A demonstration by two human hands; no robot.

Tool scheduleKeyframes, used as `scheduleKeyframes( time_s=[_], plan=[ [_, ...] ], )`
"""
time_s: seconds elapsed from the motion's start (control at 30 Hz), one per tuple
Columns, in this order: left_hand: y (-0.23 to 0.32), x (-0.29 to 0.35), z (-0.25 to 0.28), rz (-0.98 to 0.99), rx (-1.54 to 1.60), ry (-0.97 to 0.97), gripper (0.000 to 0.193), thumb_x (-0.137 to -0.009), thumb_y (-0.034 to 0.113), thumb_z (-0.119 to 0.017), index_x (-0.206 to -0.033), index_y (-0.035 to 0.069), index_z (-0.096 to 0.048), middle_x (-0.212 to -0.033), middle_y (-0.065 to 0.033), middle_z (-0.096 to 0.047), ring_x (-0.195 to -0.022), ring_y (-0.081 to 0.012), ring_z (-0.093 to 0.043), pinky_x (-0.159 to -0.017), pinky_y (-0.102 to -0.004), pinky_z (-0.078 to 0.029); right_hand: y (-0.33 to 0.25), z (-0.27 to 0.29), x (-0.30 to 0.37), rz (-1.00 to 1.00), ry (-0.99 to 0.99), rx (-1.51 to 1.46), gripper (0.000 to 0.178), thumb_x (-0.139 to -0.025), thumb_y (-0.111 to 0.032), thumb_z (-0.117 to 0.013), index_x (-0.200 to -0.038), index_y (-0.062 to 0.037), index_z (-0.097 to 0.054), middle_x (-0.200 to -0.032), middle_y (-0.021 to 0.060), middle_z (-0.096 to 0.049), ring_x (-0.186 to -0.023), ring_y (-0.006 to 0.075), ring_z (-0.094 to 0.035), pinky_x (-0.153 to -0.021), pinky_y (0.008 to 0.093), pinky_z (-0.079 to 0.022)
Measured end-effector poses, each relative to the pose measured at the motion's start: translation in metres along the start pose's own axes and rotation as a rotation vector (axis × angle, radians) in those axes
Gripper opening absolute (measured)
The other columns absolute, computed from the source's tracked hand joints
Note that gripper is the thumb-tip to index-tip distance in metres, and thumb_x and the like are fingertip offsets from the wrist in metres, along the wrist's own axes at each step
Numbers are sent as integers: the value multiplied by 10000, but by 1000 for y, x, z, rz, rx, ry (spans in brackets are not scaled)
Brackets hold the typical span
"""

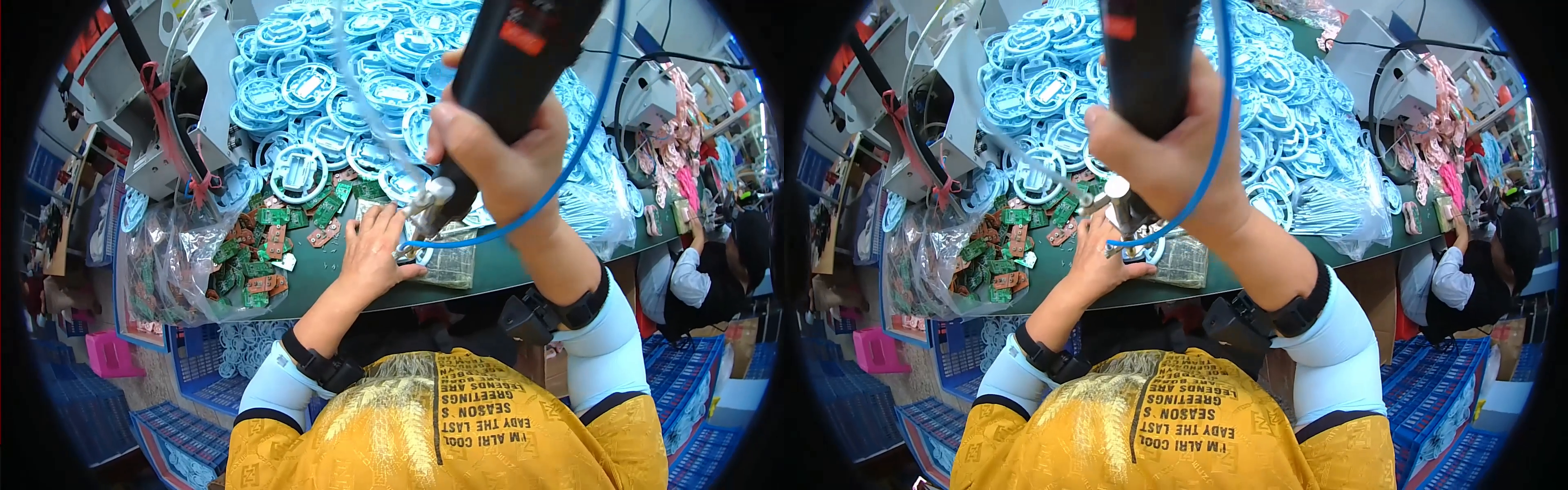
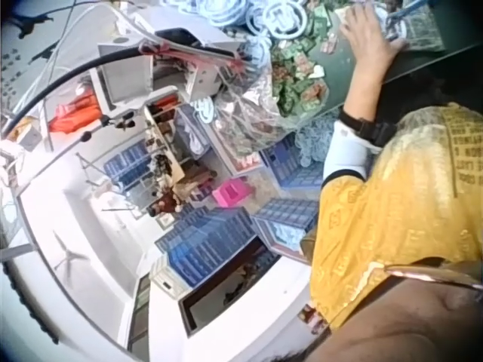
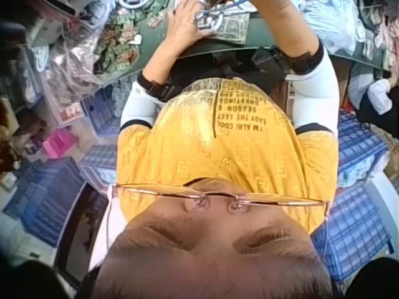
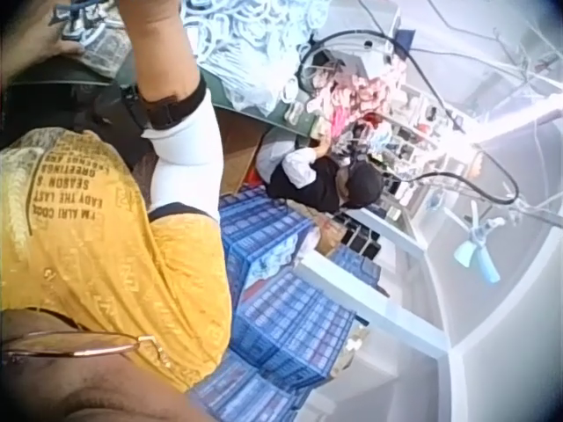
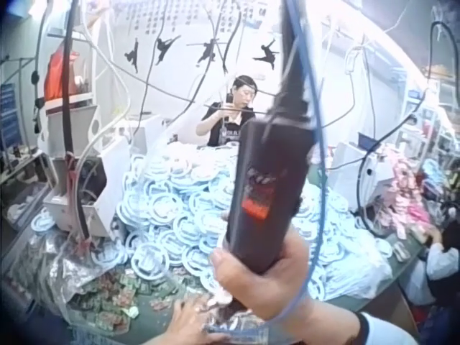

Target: Assemble electronic toy components by inserting circuit boards into blue plastic casings and using a power screwdriver.

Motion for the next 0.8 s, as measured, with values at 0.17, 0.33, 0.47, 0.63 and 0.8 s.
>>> scheduleKeyframes(
  time_s=[0.17,0.33,0.47,0.63,0.8],
  plan=[
    [20,1,4,31,-98,35,851,-607,323,-854,-1330,72,-482,-1432,-141,-394,-1324,-323,-357,-1036,-593,-265,-24,26,-18,93,72,-8,303,-831,-70,-636,-1097,48,-554,-750,87,-596,-584,158,-604,-544,294,-496],
    [25,-1,-11,-142,-126,22,613,-703,231,-785,-1254,100,-552,-1358,-139,-462,-1305,-330,-381,-1023,-584,-282,-12,35,-22,107,114,44,312,-824,-62,-651,-1100,45,-552,-738,85,-591,-588,162,-608,-561,288,-494],
    [26,3,-16,-183,-70,57,454,-733,169,-755,-1165,133,-618,-1258,-119,-547,-1291,-344,-411,-1004,-602,-288,0,29,-20,68,99,-32,305,-834,-49,-648,-1105,47,-546,-739,90,-597,-591,167,-617,-566,284,-500],
    [23,5,-19,-200,-27,77,384,-734,140,-752,-1104,151,-651,-1210,-108,-580,-1304,-362,-402,-999,-616,-281,9,22,-12,11,119,-41,323,-831,-51,-660,-1112,50,-536,-740,97,-602,-590,174,-627,-562,286,-513],
    [26,5,-15,-200,-30,77,404,-742,146,-751,-1133,172,-650,-1214,-93,-559,-1288,-350,-422,-1035,-609,-248,21,24,-7,47,155,50,292,-828,-29,-633,-1086,55,-526,-757,95,-595,-584,168,-614,-556,288,-508]
  ],
)
Point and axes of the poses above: each hand's wrist, its own x-axis away from the middle knuckle, its own z-axis out of the back of the hand, y = z × x, the point moved 2 cm from there along -x, towards the middle knuckle
